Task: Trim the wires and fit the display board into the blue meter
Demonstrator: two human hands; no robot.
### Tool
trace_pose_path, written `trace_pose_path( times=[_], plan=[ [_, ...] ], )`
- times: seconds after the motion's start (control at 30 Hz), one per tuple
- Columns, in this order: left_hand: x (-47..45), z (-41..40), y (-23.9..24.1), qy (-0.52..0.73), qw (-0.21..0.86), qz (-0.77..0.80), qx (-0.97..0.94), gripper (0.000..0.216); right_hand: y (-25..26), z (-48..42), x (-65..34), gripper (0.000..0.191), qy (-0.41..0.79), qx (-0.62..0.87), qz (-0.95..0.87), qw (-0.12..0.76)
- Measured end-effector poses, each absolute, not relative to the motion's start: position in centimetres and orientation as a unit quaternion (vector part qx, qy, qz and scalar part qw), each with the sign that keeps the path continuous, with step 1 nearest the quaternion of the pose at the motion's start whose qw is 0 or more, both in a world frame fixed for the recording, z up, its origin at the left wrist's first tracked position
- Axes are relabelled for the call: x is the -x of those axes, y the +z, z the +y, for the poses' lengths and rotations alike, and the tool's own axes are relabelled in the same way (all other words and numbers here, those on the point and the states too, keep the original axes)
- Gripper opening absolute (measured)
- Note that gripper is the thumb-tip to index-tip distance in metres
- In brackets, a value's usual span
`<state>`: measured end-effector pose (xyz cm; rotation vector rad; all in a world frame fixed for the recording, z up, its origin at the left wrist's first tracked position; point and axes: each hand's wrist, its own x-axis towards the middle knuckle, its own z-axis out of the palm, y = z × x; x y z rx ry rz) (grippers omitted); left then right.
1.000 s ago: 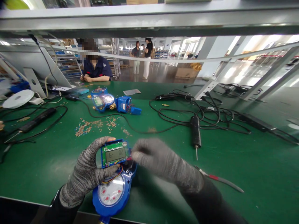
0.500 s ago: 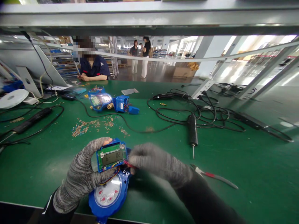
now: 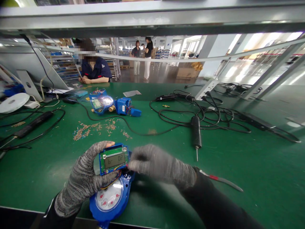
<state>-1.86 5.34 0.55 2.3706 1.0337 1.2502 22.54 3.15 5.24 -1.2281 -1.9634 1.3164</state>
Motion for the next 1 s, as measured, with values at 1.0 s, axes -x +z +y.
trace_pose_path(
  times=[1.0],
  plan=[
    [2.2,5.4,-1.3,0.475,0.475,0.353,-0.652,0.067,3.3,3.6,-22.8,0.019,0.223,0.435,-0.806,0.334]
  ],
)
